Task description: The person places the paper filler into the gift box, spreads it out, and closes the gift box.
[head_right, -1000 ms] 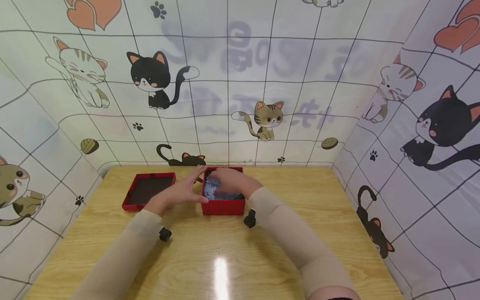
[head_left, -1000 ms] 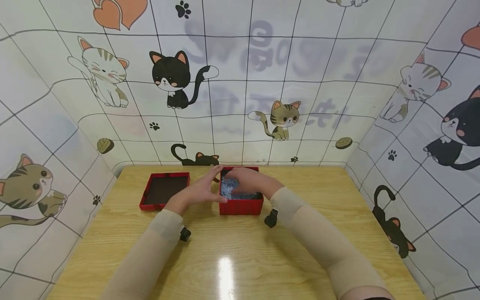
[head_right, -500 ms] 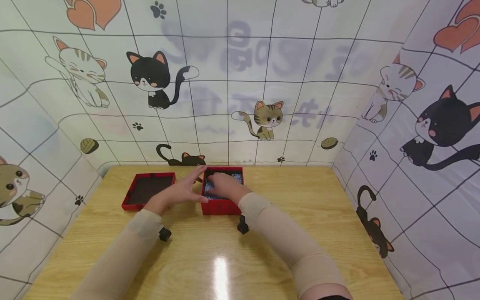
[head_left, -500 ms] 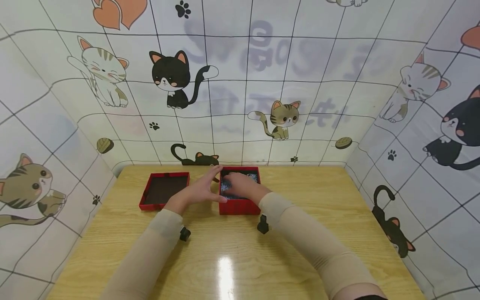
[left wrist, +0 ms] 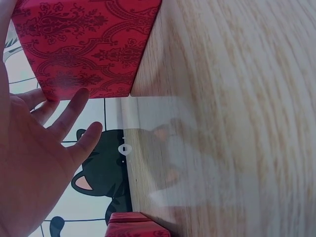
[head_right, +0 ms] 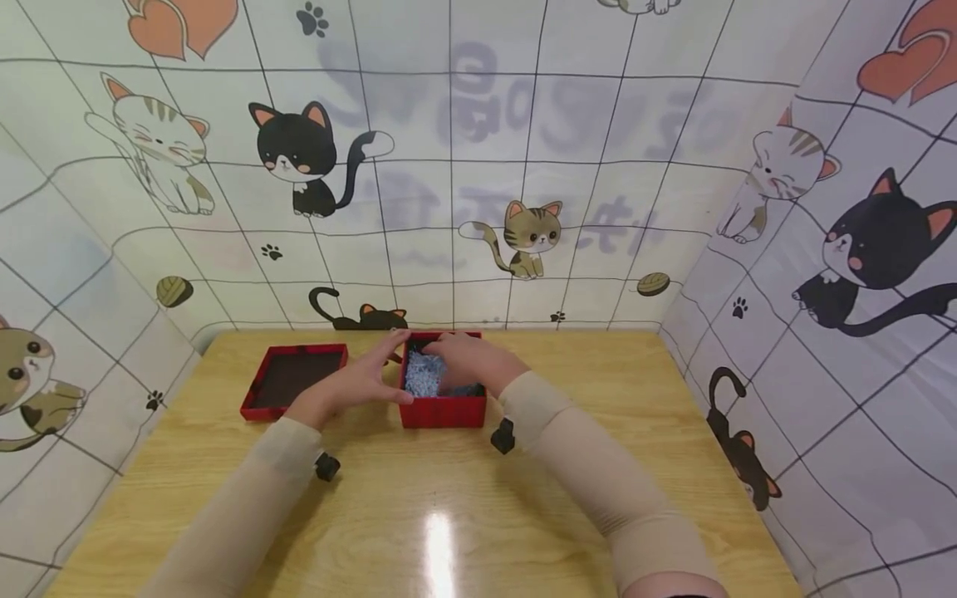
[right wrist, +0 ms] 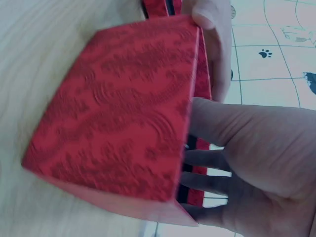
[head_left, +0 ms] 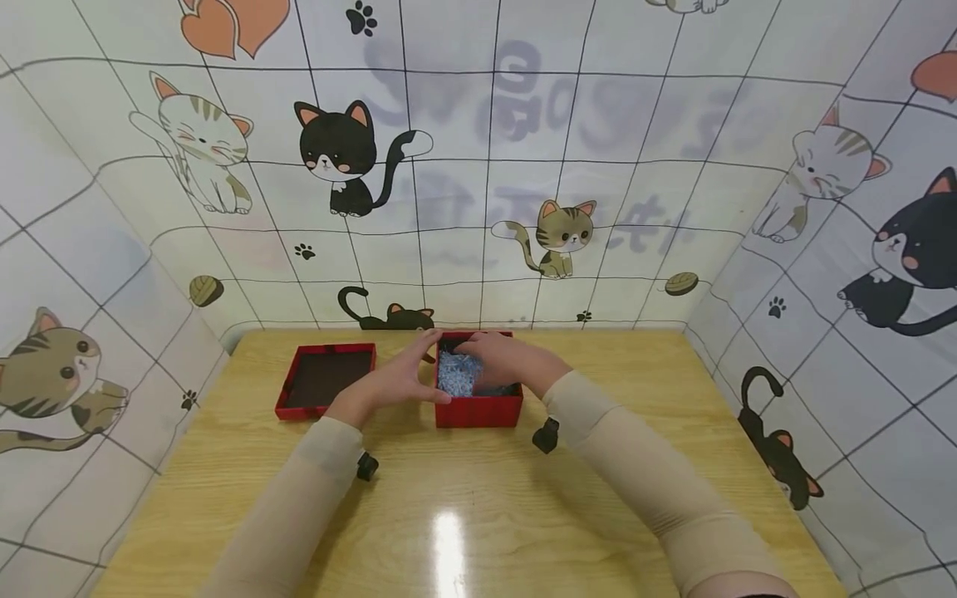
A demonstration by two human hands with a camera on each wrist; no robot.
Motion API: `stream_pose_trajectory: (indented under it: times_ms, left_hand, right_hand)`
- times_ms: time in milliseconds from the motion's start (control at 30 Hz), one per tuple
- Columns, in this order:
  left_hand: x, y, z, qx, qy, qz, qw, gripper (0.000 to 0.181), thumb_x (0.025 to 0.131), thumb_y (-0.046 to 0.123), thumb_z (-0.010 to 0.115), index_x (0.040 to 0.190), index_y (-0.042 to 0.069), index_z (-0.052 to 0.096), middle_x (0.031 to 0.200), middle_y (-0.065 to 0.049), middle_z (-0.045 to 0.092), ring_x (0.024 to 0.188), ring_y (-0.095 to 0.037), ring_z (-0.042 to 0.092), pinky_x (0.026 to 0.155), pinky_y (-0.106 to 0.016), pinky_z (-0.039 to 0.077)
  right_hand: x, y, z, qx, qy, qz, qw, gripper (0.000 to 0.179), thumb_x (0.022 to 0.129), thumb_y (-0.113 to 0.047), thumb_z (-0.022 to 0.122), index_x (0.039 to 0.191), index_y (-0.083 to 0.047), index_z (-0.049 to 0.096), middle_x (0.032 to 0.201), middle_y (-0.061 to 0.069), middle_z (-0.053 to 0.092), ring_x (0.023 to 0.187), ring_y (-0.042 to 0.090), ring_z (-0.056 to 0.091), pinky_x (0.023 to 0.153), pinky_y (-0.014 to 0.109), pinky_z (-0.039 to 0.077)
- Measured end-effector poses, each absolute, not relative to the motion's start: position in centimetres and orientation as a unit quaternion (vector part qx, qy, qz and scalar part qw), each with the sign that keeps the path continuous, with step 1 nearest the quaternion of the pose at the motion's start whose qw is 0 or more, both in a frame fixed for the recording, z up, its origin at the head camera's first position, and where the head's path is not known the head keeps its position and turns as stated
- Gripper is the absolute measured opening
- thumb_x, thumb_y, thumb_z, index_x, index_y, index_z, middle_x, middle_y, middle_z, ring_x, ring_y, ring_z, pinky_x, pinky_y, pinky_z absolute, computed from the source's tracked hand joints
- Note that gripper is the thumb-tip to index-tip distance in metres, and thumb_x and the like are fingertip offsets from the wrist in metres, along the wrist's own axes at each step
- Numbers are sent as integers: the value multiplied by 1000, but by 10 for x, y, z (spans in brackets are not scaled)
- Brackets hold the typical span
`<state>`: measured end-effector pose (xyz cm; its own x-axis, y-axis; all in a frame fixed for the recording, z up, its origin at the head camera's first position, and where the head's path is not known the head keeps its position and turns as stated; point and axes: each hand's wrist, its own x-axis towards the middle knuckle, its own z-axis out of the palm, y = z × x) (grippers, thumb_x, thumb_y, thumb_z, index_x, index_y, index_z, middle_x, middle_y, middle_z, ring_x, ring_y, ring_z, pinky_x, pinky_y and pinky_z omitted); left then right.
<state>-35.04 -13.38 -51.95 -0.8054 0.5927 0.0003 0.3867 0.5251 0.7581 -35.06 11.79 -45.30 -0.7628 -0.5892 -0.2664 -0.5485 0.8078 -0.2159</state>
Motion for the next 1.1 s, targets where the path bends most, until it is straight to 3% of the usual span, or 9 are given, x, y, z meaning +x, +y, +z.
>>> stream_pose_trajectory:
  times_ms: [167,367,633,867,967,1100]
  left_hand:
    - [-351,-134,-521,285,865,394,125,128,85,57,94,180,21,16,186,-4,8,170,-34,10,129,-67,26]
    - [-350,-133,-521,291,859,401,129,126,87,55,94,180,22,15,186,-6,7,170,-34,10,129,-68,25]
    - [-349,-135,-518,288,859,403,128,129,85,57,94,180,21,15,186,-7,7,170,-35,12,129,-69,26]
    - [-349,-136,-518,285,864,396,123,128,85,60,93,180,23,15,186,-7,8,170,-34,11,129,-69,26]
    - [-349,-136,-518,280,868,390,126,128,85,62,92,180,29,12,186,-3,7,170,-33,11,129,-69,26]
    - [-348,-134,-517,277,871,384,129,131,84,65,91,180,28,12,186,1,7,170,-32,12,129,-70,25]
  right_hand:
    - [-348,119,-451,-302,932,-31,197,78,98,-21,87,168,-22,51,168,12,48,149,32,50,118,51,50]
    - [-353,115,-469,-306,927,-9,217,67,108,-19,75,170,-25,49,172,14,45,156,33,46,126,51,41]
    - [-357,114,-469,-322,926,-12,198,71,104,-18,81,168,-22,51,167,15,51,150,32,52,123,50,44]
    - [-355,129,-447,-311,932,-83,170,78,94,-23,92,163,-14,56,164,12,55,149,32,52,122,49,46]
    - [-354,142,-440,-308,930,-127,158,78,96,-26,91,164,-12,55,166,13,52,153,33,49,123,51,44]
    - [-349,160,-439,-301,922,-208,123,68,102,-26,85,162,-11,57,162,13,56,150,35,51,123,54,44]
